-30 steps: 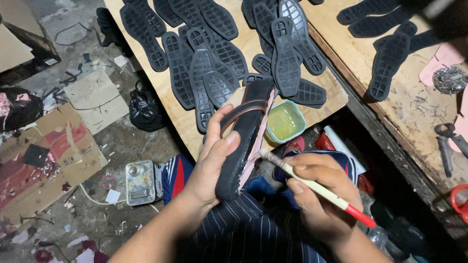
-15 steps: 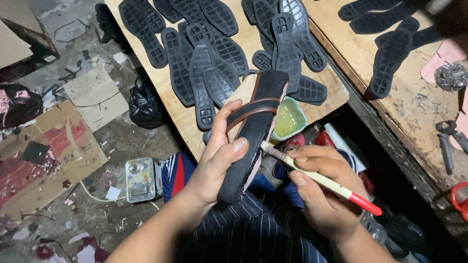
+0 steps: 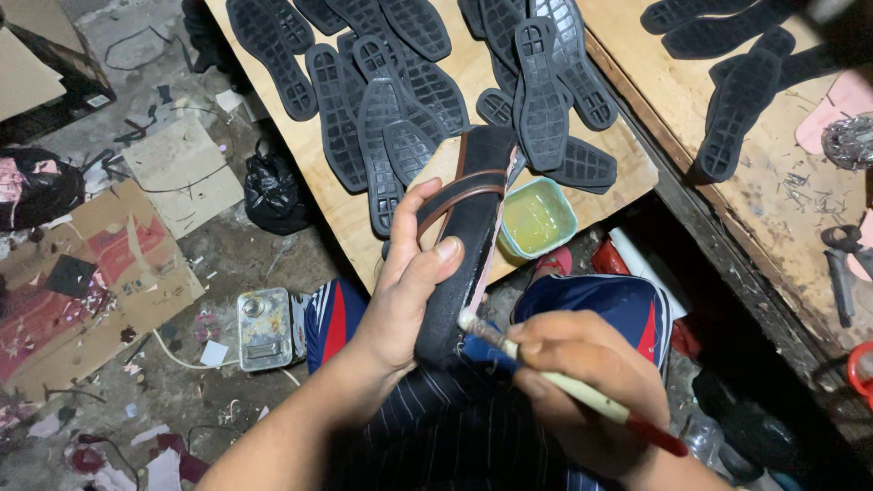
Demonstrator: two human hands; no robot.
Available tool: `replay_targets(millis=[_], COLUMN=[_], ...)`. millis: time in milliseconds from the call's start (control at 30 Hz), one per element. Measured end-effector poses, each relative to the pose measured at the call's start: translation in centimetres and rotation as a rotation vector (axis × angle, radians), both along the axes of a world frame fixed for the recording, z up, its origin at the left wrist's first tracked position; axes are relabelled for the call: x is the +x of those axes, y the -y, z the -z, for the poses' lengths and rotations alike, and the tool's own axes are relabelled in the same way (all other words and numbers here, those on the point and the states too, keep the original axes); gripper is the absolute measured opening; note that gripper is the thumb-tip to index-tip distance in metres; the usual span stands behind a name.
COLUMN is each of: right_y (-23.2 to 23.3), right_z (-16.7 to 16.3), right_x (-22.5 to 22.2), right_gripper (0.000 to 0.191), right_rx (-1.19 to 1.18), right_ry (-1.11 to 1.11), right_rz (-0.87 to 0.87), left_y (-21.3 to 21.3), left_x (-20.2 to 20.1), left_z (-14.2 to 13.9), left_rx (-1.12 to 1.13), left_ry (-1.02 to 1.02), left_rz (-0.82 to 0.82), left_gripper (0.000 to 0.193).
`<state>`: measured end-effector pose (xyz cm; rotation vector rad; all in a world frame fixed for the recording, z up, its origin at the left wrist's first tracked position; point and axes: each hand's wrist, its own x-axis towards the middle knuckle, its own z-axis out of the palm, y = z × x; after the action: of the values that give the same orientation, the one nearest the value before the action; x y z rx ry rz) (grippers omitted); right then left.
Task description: The person sits on the floor of a shoe workshop holding a black shoe with a pink insole and uses a brush to apply yellow glue from a small container onto the sole edge and upper rim of the shoe, rotating the shoe to coat different sections.
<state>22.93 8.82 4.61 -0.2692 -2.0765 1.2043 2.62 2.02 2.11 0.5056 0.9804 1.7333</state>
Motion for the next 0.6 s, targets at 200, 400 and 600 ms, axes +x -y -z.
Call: replay_targets(millis=[200,400,600], right_y=[-0.8,-1.7,-1.0], right_z=[0.6,1.4,0.7], right_x=[-0.1,-0.9,-1.3], right_gripper=[0.021,0.022,0.022], right_rx=[0.011,0.013,0.074], right_ry=[-0.079,-0.067,-0.042], right_rz=[0.14,0.22,0.196], left_y=[-0.1,-0.2,-0.6], left_x=[-0.1,0.2,0.3], left_z=[-0.2,-0.6,-0.4], left_rx=[0.0,0.006,-0.022], left_ry=[0.02,-0.026,-0.007], left_rz=[-0.024,0.018,-0.048], left_gripper=[0.077,0.076,0.069])
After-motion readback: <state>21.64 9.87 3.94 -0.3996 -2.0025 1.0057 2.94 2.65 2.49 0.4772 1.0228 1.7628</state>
